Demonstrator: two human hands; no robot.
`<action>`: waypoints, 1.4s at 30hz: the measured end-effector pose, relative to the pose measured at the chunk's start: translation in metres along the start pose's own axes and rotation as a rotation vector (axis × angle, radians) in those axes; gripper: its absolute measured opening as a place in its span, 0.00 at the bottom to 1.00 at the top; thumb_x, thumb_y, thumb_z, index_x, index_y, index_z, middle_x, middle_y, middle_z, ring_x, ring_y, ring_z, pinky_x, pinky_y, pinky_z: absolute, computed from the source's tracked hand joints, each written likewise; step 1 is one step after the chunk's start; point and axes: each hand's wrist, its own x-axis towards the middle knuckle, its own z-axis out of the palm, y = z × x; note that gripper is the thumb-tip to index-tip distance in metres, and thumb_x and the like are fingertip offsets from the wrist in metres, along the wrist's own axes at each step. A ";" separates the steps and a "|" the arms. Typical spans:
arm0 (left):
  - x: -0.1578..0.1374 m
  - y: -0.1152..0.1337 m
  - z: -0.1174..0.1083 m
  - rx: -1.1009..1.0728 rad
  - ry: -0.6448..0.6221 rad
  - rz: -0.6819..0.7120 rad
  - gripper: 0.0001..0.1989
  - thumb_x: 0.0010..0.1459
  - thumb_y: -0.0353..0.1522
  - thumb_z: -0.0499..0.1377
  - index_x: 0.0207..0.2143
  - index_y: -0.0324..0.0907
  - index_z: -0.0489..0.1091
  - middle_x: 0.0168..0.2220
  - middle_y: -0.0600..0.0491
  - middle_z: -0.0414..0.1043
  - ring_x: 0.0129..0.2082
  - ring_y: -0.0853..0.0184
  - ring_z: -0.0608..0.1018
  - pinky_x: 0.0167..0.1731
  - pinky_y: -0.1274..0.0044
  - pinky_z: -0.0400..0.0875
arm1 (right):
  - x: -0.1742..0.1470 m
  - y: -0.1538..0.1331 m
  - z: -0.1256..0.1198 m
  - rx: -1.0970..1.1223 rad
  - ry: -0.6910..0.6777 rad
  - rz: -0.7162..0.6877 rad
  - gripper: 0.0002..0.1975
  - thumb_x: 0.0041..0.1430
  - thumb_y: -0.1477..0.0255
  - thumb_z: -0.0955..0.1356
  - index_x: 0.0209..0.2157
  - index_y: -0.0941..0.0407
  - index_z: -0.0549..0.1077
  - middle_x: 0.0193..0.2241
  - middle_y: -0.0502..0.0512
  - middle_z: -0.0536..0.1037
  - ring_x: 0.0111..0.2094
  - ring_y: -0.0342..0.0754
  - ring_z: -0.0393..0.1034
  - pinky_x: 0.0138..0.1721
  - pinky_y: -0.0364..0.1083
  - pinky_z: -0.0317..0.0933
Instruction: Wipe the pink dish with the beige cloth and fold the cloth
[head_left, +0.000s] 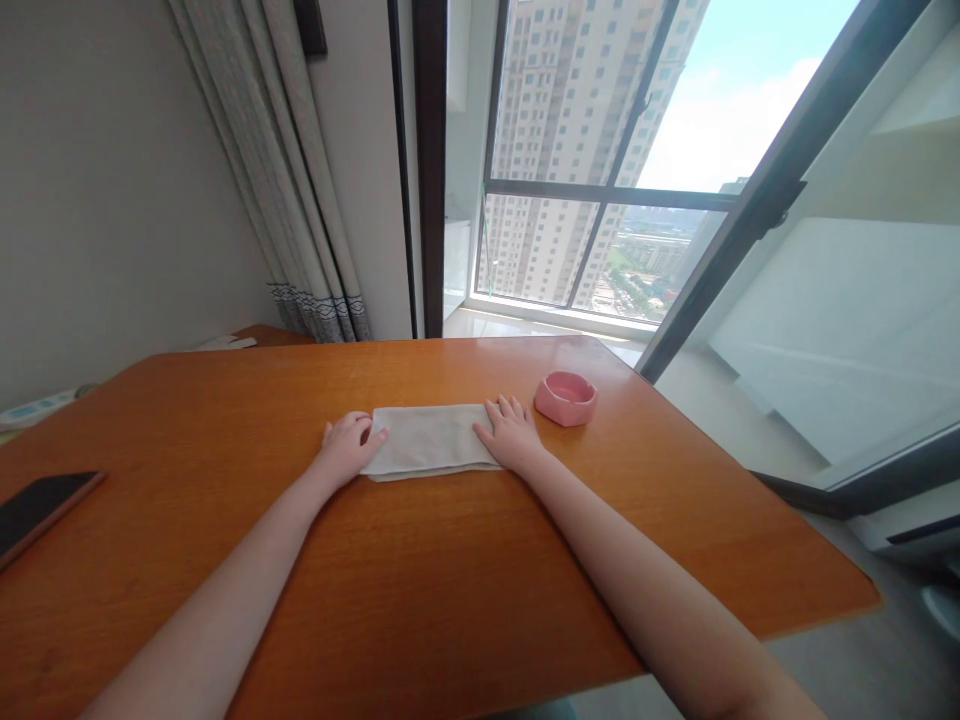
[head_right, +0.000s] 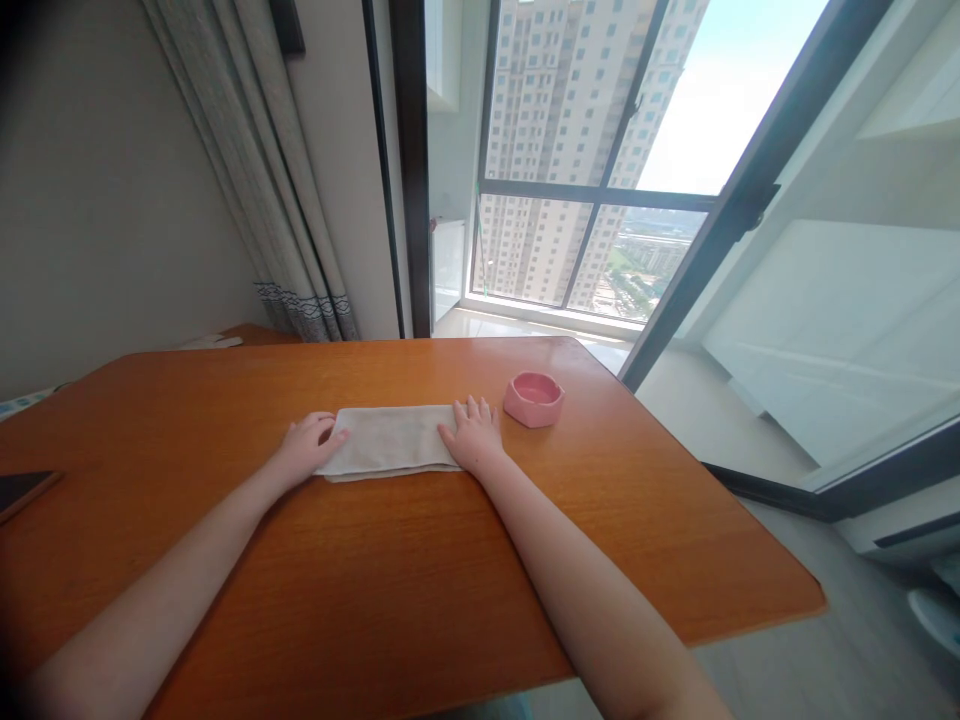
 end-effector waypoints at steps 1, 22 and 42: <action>-0.002 0.007 0.001 -0.101 -0.033 0.030 0.19 0.54 0.46 0.51 0.33 0.41 0.69 0.43 0.45 0.72 0.46 0.54 0.73 0.50 0.59 0.63 | 0.000 0.000 0.001 0.001 0.014 0.025 0.34 0.62 0.53 0.53 0.63 0.58 0.52 0.64 0.65 0.49 0.65 0.62 0.37 0.61 0.60 0.34; -0.014 0.027 -0.003 -0.719 0.774 -0.064 0.26 0.50 0.29 0.58 0.53 0.42 0.58 0.39 0.51 0.66 0.41 0.68 0.72 0.44 0.74 0.68 | -0.011 -0.017 0.001 0.151 0.011 -0.418 0.27 0.61 0.58 0.59 0.59 0.54 0.60 0.62 0.59 0.56 0.63 0.56 0.45 0.62 0.60 0.38; -0.043 0.073 -0.006 -0.103 -0.092 0.555 0.14 0.58 0.36 0.51 0.42 0.43 0.72 0.40 0.49 0.76 0.39 0.62 0.76 0.41 0.72 0.68 | -0.005 -0.024 0.005 0.406 0.104 -0.463 0.24 0.54 0.78 0.62 0.54 0.60 0.67 0.58 0.62 0.64 0.59 0.48 0.56 0.60 0.49 0.49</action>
